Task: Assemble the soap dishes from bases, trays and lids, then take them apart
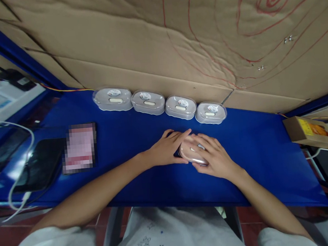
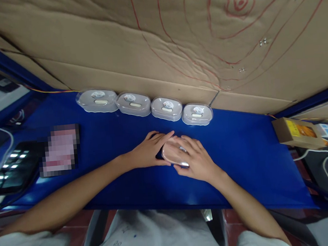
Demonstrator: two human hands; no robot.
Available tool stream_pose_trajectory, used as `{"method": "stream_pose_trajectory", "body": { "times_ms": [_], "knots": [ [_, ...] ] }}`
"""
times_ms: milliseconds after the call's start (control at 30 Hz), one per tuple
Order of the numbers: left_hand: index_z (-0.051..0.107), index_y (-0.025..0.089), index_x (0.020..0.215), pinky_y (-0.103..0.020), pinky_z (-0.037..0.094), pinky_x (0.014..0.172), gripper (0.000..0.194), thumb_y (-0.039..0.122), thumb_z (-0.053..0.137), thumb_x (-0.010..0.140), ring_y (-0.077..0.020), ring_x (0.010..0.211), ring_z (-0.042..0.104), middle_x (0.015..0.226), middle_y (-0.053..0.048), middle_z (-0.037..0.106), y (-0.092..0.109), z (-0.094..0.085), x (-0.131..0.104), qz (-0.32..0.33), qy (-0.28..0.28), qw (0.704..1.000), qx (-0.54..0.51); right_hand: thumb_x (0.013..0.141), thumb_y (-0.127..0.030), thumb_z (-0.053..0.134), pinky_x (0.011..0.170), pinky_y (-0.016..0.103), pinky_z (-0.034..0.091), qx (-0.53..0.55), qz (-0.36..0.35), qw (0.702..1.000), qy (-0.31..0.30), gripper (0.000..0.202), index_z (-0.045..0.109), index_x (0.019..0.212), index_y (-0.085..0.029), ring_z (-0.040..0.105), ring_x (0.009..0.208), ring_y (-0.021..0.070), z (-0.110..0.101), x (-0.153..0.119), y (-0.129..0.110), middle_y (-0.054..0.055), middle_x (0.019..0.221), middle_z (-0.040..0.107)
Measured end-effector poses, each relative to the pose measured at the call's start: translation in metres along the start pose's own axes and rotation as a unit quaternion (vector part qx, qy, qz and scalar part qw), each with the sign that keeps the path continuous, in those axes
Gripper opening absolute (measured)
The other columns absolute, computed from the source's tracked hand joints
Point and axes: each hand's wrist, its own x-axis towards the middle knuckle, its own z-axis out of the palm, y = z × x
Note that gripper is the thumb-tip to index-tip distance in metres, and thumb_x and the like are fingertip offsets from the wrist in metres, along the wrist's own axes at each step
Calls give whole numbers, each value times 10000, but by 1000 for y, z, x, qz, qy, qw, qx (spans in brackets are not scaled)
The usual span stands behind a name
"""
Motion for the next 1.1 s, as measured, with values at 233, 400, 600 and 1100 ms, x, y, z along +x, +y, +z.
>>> {"method": "stream_pose_trajectory", "body": {
  "times_ms": [233, 400, 600, 1100],
  "knots": [
    [14, 239, 1748, -548, 233, 1269, 1265, 674, 820, 876, -382, 1490, 524, 1675, -221, 481, 1, -2, 2, -12, -11, 1000, 2, 1006, -409, 648, 1163, 582, 498, 12, 19, 1000, 11, 653, 495, 1629, -281, 478, 1539, 370, 1, 0, 2, 115, 1700, 482],
    [62, 240, 1750, -558, 236, 1265, 1232, 673, 817, 877, -387, 1484, 528, 1653, -215, 511, 2, -2, 2, -16, -10, 1000, -6, 980, -350, 660, 1174, 534, 508, 22, 15, 999, 20, 691, 479, 1643, -277, 509, 1519, 342, 1, 2, 5, 114, 1683, 503],
    [131, 234, 1746, -544, 249, 1257, 1166, 670, 799, 895, -383, 1488, 525, 1634, -205, 536, 1, -2, 2, -10, -1, 1000, -20, 984, -386, 667, 1116, 558, 518, -22, -22, 999, 26, 610, 577, 1568, -236, 515, 1492, 383, 1, 3, 1, 147, 1639, 553],
    [136, 203, 1744, -550, 240, 1256, 1204, 641, 839, 870, -386, 1479, 528, 1624, -225, 539, 0, 1, 2, -8, 4, 1000, -19, 996, -400, 665, 1151, 576, 501, -7, -1, 1000, 7, 648, 512, 1616, -287, 489, 1523, 371, -1, 3, 3, 115, 1689, 496]
  ]
}}
